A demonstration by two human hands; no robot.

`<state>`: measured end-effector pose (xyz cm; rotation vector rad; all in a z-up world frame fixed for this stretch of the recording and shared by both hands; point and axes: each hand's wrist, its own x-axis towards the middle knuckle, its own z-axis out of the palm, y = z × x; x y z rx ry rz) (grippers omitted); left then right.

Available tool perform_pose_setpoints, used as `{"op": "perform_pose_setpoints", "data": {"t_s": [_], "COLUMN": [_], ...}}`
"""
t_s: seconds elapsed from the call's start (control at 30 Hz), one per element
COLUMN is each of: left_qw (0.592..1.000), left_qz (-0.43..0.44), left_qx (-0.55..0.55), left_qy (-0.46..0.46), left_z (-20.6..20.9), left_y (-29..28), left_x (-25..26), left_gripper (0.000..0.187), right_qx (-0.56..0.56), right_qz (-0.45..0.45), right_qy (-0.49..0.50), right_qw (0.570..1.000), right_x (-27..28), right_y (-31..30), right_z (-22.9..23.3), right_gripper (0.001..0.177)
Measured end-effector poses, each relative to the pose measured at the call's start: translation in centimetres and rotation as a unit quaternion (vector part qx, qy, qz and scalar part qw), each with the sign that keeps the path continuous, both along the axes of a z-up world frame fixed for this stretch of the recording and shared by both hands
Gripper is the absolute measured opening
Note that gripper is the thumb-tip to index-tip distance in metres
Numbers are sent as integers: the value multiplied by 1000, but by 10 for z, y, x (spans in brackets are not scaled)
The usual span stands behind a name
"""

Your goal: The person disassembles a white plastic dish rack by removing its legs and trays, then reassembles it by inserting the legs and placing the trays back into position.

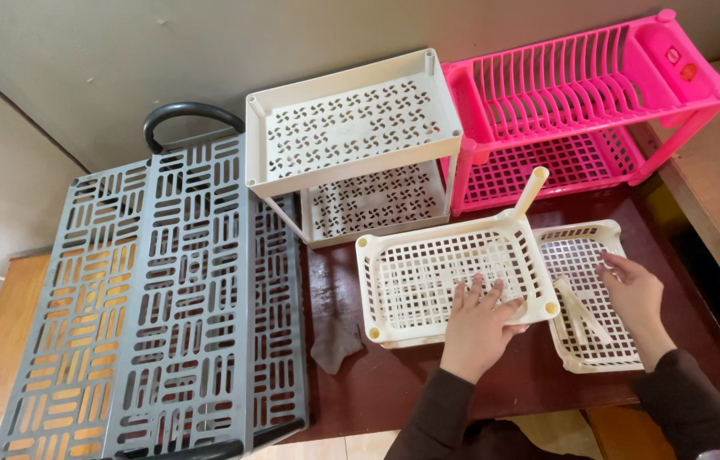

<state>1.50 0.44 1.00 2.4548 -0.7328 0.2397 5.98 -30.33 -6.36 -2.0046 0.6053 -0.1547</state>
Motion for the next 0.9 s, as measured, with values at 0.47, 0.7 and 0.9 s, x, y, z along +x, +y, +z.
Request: {"op": "perform_pose_setpoints", "data": {"t_s": [0.47, 0.7, 0.9], "left_qw": [998, 998, 998], "left_qz": [-19, -42, -51], "left_qx": [55, 35, 35], "left_qy": [16, 4, 22], "left_z": [9, 0, -3], "left_y": [2, 18, 19], "left_x": [13, 20, 21], "left_gripper": [50, 52, 54], "right_qx": [-36, -112, -31], "right_qz": [107, 118, 175], "right_qy": [-151, -140, -132], "right_qw": [982, 977, 975], "right_x": [92, 94, 105], "right_y": [118, 121, 101], "right_z": [114, 126, 111], "right_gripper": [50, 27, 22]}}
